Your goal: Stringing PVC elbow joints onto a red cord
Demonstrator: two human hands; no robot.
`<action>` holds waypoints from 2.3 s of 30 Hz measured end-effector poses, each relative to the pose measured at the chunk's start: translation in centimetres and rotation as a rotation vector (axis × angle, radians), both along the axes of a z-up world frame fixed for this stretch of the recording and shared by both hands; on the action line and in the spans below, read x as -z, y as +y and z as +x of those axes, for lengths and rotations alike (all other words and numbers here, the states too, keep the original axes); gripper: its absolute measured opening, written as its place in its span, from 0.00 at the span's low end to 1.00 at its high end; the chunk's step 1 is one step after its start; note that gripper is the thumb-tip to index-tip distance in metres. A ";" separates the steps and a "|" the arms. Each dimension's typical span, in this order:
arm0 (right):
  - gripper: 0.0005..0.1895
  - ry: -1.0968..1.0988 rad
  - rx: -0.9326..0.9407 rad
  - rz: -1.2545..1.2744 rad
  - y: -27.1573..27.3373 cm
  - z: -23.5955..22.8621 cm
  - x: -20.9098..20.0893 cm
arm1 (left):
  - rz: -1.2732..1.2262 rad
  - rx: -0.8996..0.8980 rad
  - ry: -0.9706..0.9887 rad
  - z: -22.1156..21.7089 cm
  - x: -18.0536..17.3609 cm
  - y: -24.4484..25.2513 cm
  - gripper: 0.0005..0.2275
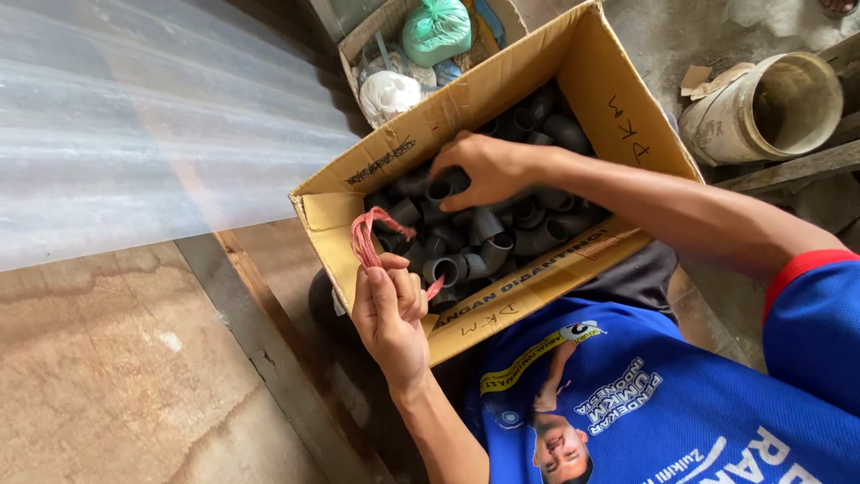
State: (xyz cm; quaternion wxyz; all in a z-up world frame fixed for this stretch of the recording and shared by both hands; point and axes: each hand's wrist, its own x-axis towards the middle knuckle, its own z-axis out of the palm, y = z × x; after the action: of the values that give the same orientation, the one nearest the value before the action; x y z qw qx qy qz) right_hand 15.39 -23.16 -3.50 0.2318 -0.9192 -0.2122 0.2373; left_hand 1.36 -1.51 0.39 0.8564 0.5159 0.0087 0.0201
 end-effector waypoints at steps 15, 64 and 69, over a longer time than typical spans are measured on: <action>0.21 1.172 0.710 1.448 2.4 -1.1 1.1 | -0.045 0.024 0.110 -0.1 -1.1 0.1 0.14; 0.18 0.234 0.641 1.052 1.6 -0.1 -2.3 | 0.009 0.207 0.346 -1.6 -4.5 -1.2 0.13; 0.18 -0.257 0.150 0.849 -0.1 0.1 -4.8 | 0.219 0.363 0.363 -1.7 -3.2 -0.1 0.13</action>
State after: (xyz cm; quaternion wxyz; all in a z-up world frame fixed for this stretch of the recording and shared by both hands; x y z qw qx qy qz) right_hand 15.50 -23.23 1.27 0.5766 -0.7776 -0.2507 -0.0044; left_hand -0.33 -1.61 3.59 0.7696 0.5936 0.0672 -0.2254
